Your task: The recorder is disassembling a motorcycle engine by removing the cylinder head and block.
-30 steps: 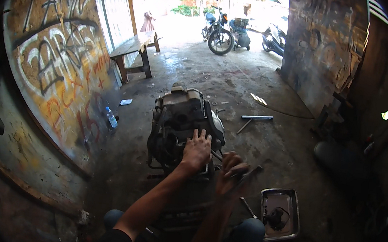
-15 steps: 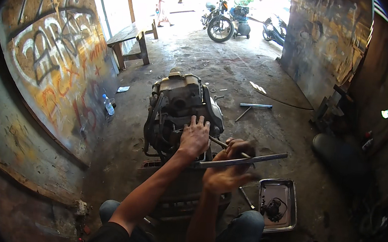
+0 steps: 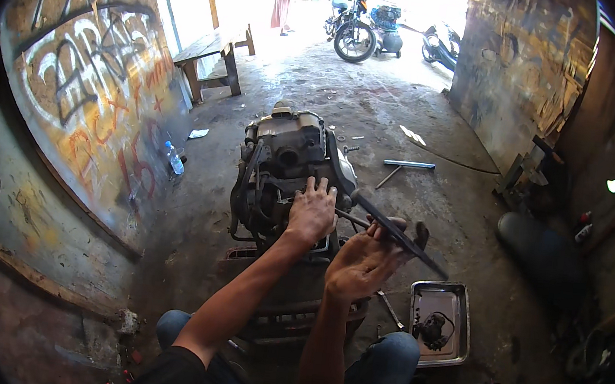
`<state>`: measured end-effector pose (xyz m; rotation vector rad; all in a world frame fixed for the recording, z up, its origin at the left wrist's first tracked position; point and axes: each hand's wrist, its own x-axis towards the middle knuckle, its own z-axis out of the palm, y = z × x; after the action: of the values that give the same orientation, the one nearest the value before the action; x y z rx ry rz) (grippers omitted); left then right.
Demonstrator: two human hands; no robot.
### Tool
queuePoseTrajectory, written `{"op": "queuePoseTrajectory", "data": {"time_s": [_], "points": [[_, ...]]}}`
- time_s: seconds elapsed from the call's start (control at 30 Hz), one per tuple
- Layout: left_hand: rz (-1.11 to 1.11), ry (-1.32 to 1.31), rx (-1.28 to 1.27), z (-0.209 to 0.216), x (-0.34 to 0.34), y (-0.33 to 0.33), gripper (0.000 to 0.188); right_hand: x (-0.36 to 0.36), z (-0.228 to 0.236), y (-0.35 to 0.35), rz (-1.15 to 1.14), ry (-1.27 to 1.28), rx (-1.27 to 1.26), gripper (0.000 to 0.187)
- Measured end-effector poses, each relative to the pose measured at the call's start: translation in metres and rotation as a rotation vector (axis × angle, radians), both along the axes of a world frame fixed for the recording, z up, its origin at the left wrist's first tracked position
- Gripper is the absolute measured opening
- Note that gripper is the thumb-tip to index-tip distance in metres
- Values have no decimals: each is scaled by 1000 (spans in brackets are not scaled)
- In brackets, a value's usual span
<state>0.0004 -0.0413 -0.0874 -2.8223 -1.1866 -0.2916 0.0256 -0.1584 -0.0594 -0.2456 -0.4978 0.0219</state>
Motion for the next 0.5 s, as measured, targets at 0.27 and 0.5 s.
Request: {"op": "queuePoseTrajectory", "data": {"time_s": [0.27,0.5], "points": [[16,45,16,8,-4,0,48,38,-5,-24,406,-368,-192,71],[25,1,48,2,-3,-1,35,21,5,-19,358,-164,-172,57]]}}
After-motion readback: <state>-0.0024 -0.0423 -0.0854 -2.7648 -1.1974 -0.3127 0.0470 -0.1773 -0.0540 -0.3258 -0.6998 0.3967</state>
